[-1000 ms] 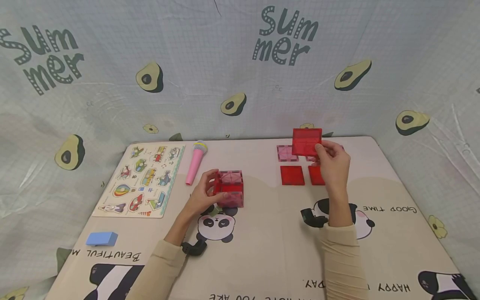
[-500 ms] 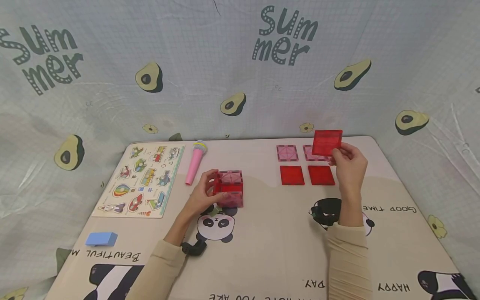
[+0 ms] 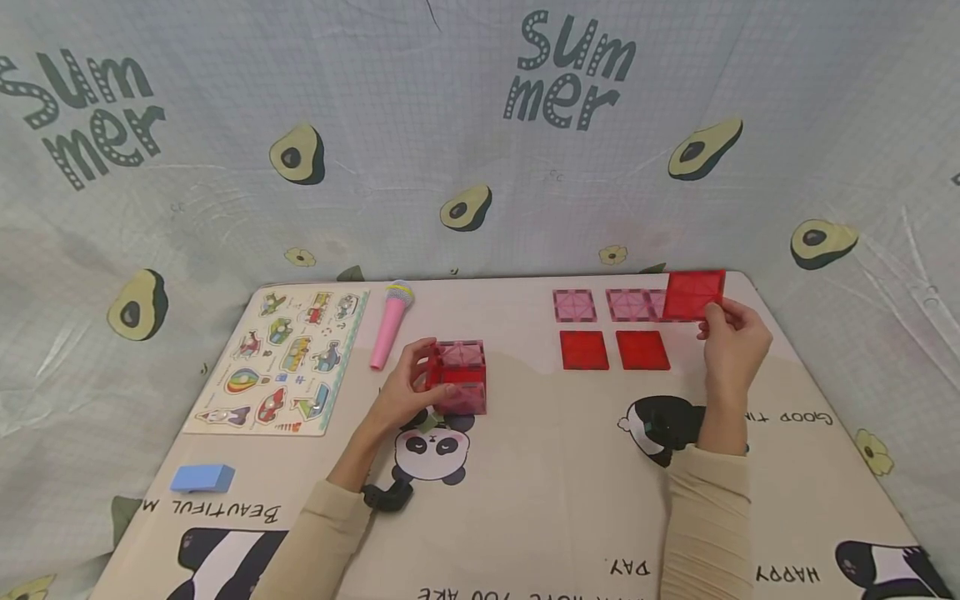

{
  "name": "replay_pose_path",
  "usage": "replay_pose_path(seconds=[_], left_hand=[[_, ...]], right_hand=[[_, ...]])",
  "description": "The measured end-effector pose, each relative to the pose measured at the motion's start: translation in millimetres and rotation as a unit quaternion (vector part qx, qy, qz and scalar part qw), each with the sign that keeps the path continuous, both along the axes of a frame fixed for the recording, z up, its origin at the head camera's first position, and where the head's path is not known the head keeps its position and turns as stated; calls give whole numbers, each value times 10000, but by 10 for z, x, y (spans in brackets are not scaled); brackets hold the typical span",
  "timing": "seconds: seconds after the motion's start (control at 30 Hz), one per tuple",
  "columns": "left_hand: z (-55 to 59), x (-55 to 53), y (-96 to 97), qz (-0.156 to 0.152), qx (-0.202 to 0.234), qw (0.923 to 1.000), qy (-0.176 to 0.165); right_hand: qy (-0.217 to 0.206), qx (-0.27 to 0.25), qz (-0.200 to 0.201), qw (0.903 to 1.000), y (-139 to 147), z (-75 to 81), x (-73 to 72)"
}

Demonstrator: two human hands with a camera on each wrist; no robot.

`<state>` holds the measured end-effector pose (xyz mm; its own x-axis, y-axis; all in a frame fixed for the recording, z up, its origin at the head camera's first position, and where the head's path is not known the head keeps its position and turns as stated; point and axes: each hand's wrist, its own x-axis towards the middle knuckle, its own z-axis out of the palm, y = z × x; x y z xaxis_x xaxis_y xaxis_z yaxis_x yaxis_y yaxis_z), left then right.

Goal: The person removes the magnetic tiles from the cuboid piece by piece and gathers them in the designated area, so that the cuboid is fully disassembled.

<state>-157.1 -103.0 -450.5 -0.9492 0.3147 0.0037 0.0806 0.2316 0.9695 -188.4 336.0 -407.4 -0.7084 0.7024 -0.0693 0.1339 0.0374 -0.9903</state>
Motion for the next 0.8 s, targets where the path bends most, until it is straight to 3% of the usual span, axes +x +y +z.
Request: replay_pose_path(seconds=[0.13,0.4,0.63,0.8], left_hand=[[5,-3,3,-5,-42,10000,27],[14,1,7,-11,-3,10000,23],[11,4,9,9,45,10000,-1],[20,8,5,21,-1,10000,-45]], right_hand=[[-67,-320,-196,9993,86,-33,9],[-360,-376,-441,9977,260,-208,-11],[-665,-813,-457,9934,382,-328,12],[-795,-816,-400,9927,442,-400,34]])
